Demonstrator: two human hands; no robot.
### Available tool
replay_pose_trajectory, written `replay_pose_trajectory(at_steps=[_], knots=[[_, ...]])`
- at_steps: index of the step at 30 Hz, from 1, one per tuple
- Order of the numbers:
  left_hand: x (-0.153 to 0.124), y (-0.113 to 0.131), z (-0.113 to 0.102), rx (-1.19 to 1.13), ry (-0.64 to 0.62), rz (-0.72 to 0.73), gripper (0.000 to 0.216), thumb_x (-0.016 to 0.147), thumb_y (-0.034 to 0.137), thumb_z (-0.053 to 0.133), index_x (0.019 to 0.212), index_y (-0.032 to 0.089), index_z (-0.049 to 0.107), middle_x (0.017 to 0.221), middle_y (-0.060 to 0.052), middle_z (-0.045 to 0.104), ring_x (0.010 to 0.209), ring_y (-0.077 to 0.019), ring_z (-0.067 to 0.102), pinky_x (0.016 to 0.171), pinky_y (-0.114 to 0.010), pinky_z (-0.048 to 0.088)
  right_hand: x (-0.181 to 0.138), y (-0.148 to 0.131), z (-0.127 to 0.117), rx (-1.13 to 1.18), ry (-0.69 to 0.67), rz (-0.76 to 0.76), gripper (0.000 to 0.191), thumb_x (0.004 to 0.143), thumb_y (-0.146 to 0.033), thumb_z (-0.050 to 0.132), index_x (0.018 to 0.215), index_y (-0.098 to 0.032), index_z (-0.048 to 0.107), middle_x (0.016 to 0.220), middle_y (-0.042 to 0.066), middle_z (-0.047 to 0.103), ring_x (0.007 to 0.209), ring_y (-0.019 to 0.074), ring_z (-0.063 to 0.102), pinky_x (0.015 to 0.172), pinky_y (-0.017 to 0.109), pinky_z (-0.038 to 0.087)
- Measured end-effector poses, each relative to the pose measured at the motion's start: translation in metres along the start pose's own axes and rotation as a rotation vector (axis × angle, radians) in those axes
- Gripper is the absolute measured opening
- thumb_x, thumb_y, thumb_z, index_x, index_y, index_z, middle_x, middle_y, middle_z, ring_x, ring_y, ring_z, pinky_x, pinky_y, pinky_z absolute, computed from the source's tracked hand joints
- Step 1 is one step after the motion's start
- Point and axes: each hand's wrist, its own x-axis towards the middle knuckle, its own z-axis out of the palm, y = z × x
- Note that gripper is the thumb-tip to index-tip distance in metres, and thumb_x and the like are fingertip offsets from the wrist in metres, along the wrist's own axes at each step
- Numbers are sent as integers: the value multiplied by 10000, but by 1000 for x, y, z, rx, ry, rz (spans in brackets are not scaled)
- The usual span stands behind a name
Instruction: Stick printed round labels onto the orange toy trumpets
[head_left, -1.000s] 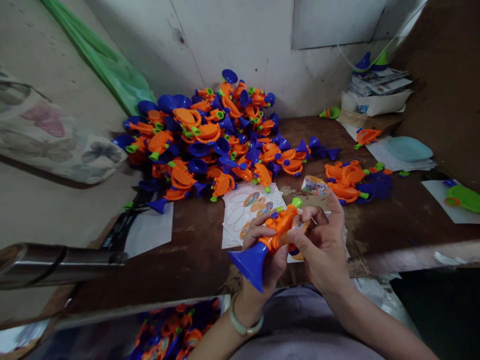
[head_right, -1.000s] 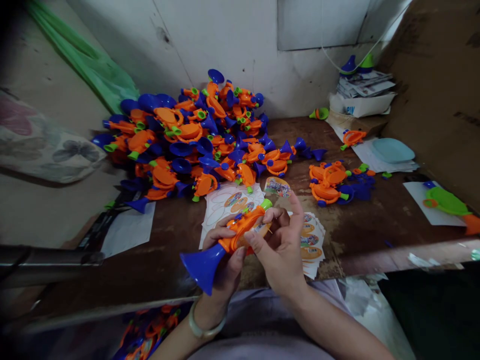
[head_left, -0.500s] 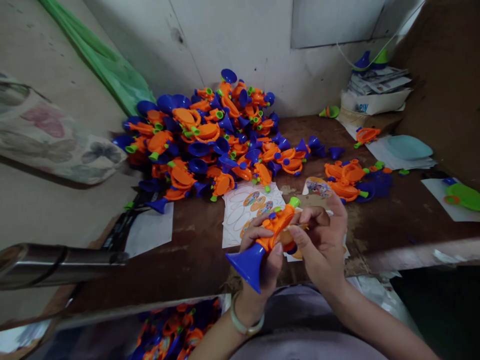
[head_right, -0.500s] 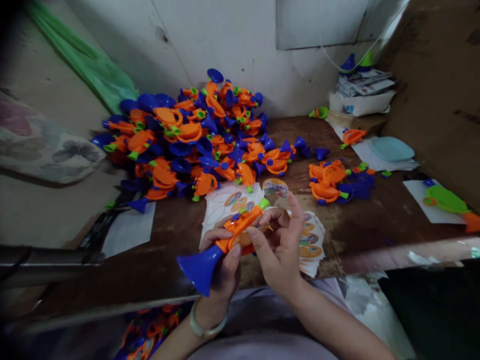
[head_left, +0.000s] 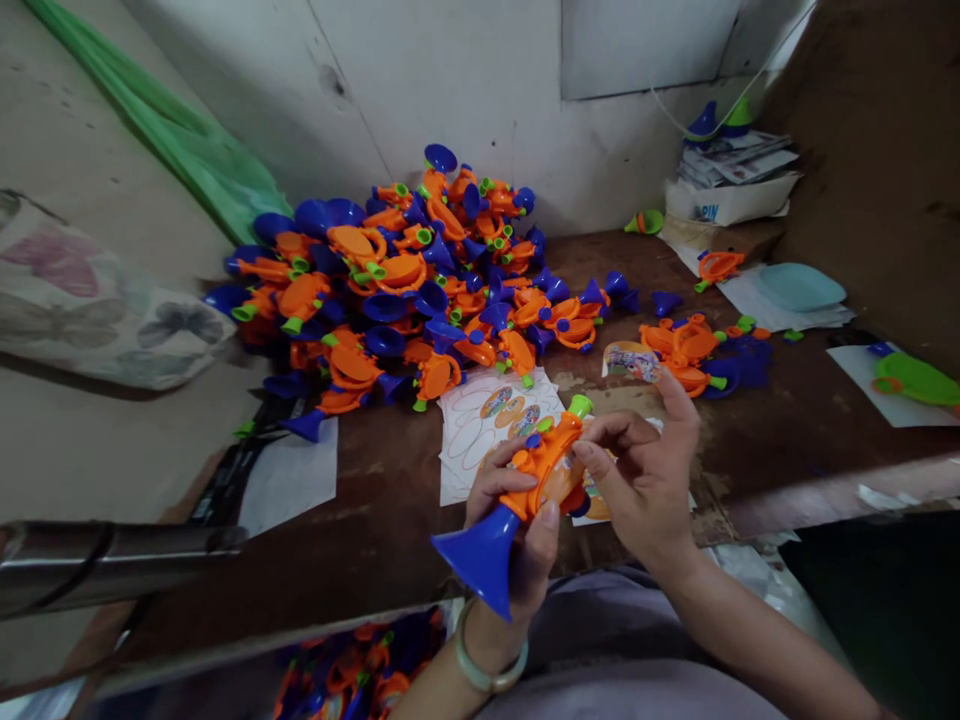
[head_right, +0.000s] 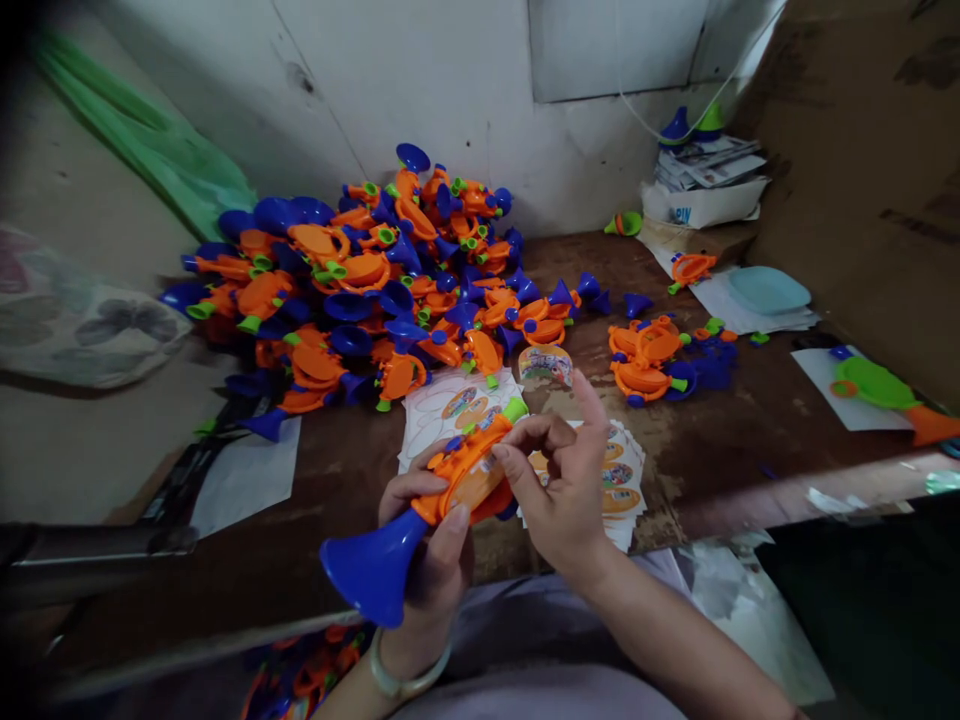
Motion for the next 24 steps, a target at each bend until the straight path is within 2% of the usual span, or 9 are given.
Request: replay_pose_trajectory(at_steps=[6,11,13,15,17,18,20,22,24], knots=[[2,1,0,16,8,19,159,1001,412,747,1095,312,667,1361,-49,699,1348,-293,663,1186,-559,514,-1,2,1,24,2,12,795,962,-121,744,1587,-384,330,878,-72,712,755,135,723,677,257,636],[1,-5,-2,50,-3,73,161,995,379,745,1099,291,659,1355,-60,705,1332,-288,680,1155,-537,546,-5,7,3,-47,-8,4,792,996,-183,728,1622,-374,281,880,-58,708,770,160,712,700,300,639],[0,-7,-3,48,7,53,172,985,368,753,1101,284,658,1354,-69,704,1319,-292,694,1145,-528,555,-1,15,-1,-128,20,-21,835,969,-233,779,1631,-381,291,1005,-13,715,813,175,700,714,325,634],[-1,-8,-4,15,45,-29,195,971,381,768,1086,279,648,1345,-76,699,1283,-295,713,1106,-511,581,6,24,-8,-229,106,-30,884,910,-291,851,1622,-390,337,1272,66,670,907,197,690,734,357,633],[0,-7,-2,-59,103,-121,234,949,410,793,1059,282,631,1324,-69,697,1227,-282,729,1044,-475,613,11,32,-14,-240,187,28,836,904,-364,855,1598,-398,391,1469,113,564,1003,220,689,756,382,642],[0,-6,0,-106,128,-144,264,929,427,815,1045,285,624,1298,-58,701,1189,-268,735,1014,-453,624,13,34,-16,-182,182,87,788,927,-405,829,1590,-402,403,1496,118,551,1047,231,698,772,391,652],[1,-5,5,-190,164,-155,333,877,456,865,1039,295,622,1224,-28,717,1123,-237,740,984,-402,631,11,32,-15,27,46,247,761,956,-480,795,1596,-406,391,1450,112,621,1103,245,727,807,403,677],[1,-7,10,-248,175,-182,386,847,482,887,1090,312,641,1201,-10,735,1106,-221,746,978,-361,630,5,26,-9,230,-136,386,857,937,-524,818,1627,-421,320,1350,88,715,1097,250,765,832,419,695],[-2,-9,15,-301,161,-273,439,843,527,879,1168,323,666,1275,-25,755,1154,-233,754,999,-349,628,2,20,-3,310,-184,432,931,920,-514,844,1642,-434,262,1281,62,765,1068,246,789,851,430,702]])
